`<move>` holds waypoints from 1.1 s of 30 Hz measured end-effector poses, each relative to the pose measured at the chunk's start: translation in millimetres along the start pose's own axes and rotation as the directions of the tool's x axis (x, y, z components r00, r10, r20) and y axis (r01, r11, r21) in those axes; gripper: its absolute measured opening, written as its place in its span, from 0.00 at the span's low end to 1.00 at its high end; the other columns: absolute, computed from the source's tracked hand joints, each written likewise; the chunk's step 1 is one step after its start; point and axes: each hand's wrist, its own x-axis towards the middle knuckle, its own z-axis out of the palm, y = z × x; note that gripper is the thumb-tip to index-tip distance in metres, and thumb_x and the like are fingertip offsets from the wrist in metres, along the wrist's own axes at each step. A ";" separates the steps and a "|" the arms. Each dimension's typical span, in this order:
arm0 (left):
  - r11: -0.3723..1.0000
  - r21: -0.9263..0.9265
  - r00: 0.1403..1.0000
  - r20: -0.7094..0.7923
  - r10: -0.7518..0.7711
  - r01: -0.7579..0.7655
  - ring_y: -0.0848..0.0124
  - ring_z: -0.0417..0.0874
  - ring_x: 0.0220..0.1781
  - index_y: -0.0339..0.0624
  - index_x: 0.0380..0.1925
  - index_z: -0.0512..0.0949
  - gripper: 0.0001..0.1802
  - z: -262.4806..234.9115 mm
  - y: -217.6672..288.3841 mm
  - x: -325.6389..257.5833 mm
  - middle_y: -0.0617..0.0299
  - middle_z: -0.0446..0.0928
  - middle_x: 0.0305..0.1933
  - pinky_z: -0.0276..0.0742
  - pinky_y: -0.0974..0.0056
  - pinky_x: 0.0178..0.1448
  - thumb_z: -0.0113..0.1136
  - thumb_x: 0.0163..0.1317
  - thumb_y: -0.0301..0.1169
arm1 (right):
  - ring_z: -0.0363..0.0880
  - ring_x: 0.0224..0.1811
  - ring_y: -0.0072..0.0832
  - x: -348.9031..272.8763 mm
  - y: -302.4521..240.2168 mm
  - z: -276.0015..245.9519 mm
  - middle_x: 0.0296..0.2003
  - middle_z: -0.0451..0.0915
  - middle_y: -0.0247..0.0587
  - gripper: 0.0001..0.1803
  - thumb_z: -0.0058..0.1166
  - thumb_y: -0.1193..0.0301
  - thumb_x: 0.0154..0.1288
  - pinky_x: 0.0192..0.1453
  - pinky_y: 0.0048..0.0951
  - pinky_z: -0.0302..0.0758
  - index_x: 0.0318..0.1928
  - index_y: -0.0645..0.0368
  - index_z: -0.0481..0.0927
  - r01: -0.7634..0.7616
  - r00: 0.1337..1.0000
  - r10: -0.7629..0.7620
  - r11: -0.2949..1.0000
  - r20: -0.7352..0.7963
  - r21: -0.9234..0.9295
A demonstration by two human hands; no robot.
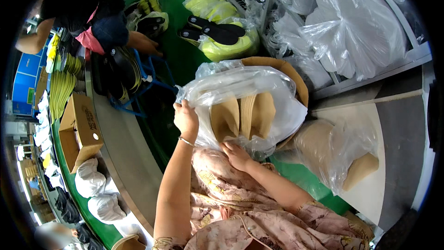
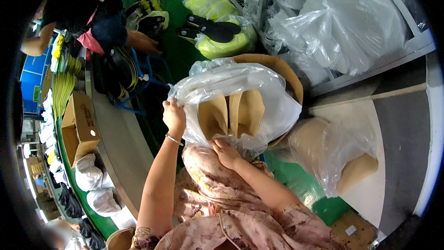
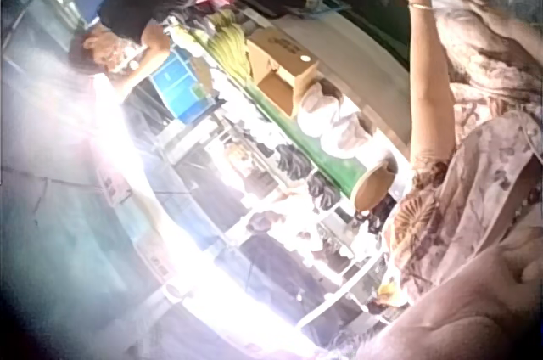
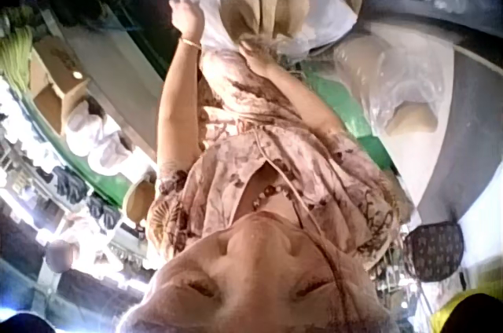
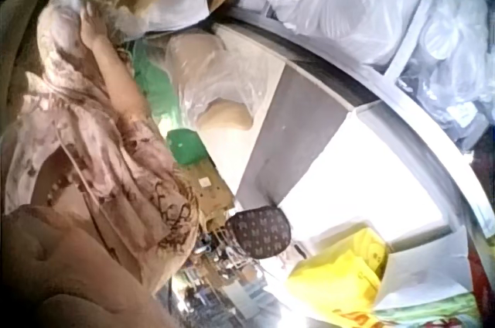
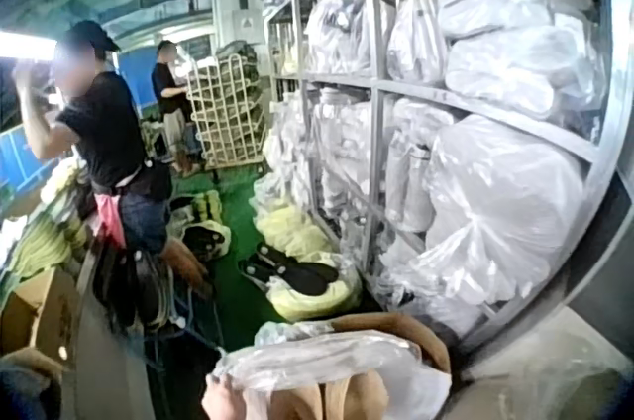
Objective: The person wraps shoe lasts in tissue paper and places them into black shoes on an assembly line, then picks up and stacks several tan cardboard shoe supports.
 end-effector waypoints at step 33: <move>0.907 -0.380 0.983 -0.054 0.176 -0.183 0.49 0.73 0.41 0.33 0.47 0.70 0.24 9.2 41.3 -28.8 0.45 0.72 0.38 0.71 0.54 0.46 0.65 0.49 0.29 | 0.76 0.44 0.25 33.1 111.0 -148.9 0.44 0.78 0.37 0.21 0.60 0.67 0.59 0.50 0.27 0.71 0.51 0.63 0.73 -0.234 0.791 0.609 0.374 -0.048 0.897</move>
